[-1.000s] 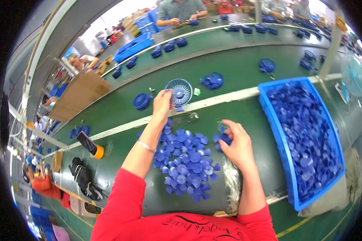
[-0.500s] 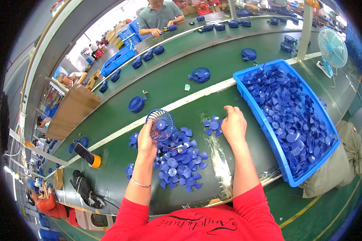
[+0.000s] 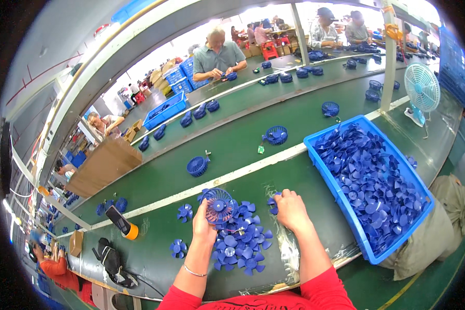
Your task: Assembling blue plastic fan components on a factory production line.
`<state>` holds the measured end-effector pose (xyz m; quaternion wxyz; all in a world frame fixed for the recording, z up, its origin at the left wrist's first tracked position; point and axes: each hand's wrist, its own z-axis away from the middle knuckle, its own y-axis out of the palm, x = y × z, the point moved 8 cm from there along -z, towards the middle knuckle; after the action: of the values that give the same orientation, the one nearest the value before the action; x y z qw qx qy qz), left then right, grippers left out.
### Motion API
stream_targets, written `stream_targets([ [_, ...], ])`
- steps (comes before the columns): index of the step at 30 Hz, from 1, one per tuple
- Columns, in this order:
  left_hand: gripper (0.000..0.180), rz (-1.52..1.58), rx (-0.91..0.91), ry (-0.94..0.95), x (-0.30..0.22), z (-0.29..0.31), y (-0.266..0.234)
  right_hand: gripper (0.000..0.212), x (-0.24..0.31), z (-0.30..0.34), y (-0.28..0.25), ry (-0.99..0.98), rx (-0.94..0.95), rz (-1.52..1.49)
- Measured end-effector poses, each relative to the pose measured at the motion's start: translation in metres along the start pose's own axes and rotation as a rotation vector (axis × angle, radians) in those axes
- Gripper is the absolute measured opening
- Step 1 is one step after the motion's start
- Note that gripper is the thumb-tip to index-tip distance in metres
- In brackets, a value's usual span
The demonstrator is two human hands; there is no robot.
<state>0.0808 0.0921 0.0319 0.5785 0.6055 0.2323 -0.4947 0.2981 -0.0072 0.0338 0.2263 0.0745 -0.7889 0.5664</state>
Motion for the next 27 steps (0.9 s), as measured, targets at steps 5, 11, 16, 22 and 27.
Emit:
stream_targets([
  [5,0.032,-0.035,-0.001,0.027,0.007,-0.002,0.002,0.031,-0.002,-0.003,-0.01,0.106,-0.075,-0.003],
  [11,0.028,-0.161,0.028,0.081,0.01,0.001,0.026,0.037,0.054,0.009,-0.071,-0.18,-0.54,-0.382],
  [16,0.03,-0.395,0.081,0.151,0.013,0.015,0.053,0.037,0.084,0.015,-0.056,-0.318,-0.48,-0.296],
  [22,0.03,-0.342,0.134,0.176,0.009,0.017,0.061,0.038,0.082,0.014,-0.061,-0.345,-0.49,-0.34],
  [27,0.03,-0.536,0.1,0.272,0.007,0.02,0.063,0.037,0.089,0.016,-0.057,-0.375,-0.488,-0.294],
])
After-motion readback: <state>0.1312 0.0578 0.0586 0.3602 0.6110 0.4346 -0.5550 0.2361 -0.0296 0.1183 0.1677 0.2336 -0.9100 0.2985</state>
